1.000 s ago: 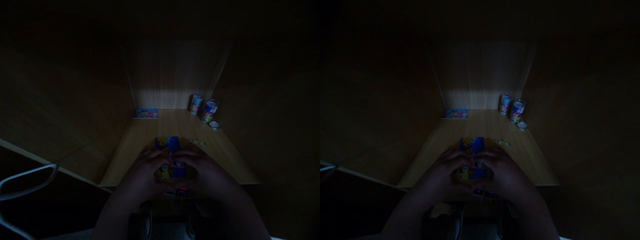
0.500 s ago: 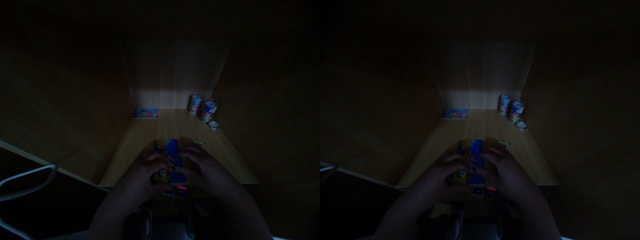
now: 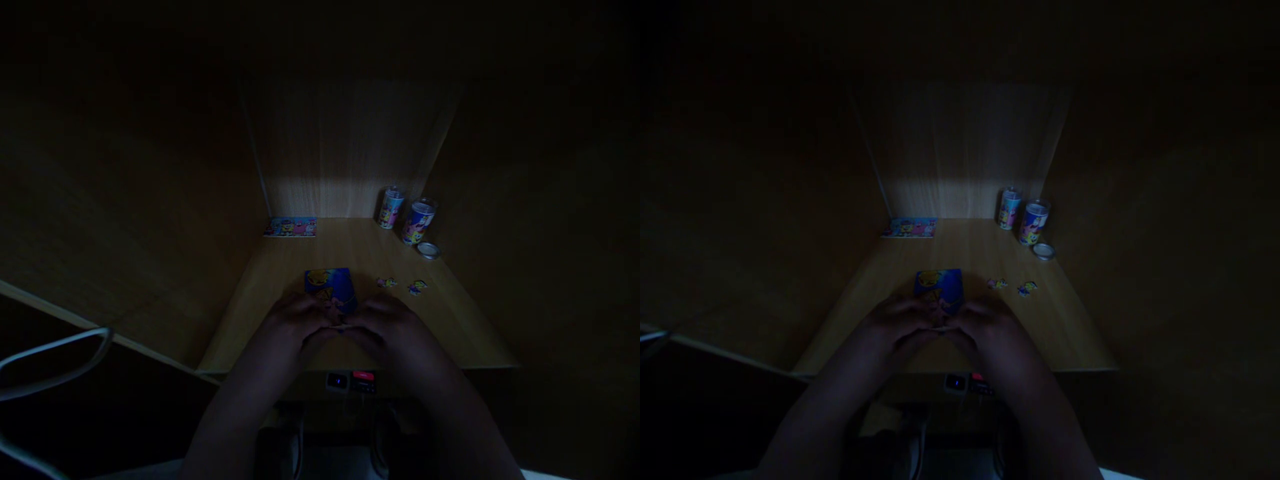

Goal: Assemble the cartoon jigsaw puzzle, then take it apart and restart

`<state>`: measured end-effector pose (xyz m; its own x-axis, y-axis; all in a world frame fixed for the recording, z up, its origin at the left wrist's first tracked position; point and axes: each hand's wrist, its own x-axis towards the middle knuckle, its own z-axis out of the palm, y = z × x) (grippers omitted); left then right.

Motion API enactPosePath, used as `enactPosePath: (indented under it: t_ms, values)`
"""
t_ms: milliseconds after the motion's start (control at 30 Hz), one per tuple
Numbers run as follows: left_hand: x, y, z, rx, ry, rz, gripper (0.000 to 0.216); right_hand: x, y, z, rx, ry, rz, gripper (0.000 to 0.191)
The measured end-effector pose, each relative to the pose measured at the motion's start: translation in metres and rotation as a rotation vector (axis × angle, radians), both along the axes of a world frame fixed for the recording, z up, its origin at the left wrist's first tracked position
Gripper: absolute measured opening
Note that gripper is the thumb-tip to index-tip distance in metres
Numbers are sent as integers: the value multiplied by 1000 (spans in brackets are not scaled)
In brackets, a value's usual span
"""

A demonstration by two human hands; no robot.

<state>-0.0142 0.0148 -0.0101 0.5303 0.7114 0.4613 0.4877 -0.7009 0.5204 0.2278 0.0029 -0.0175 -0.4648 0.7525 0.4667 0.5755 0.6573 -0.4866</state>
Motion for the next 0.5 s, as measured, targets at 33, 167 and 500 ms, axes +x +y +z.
enactPosePath:
  t_ms: [33,167,500]
  values:
    - [1,1,0,7,-2,2,20,-1,0,0,7,1,-1,16]
    - [2,3,-2,-21,-29,-29,20,-3,1,-1,9,0,-6,10]
    - [0,3,-6,-8,-49,21,14,1,0,1,-69,68,-46,14]
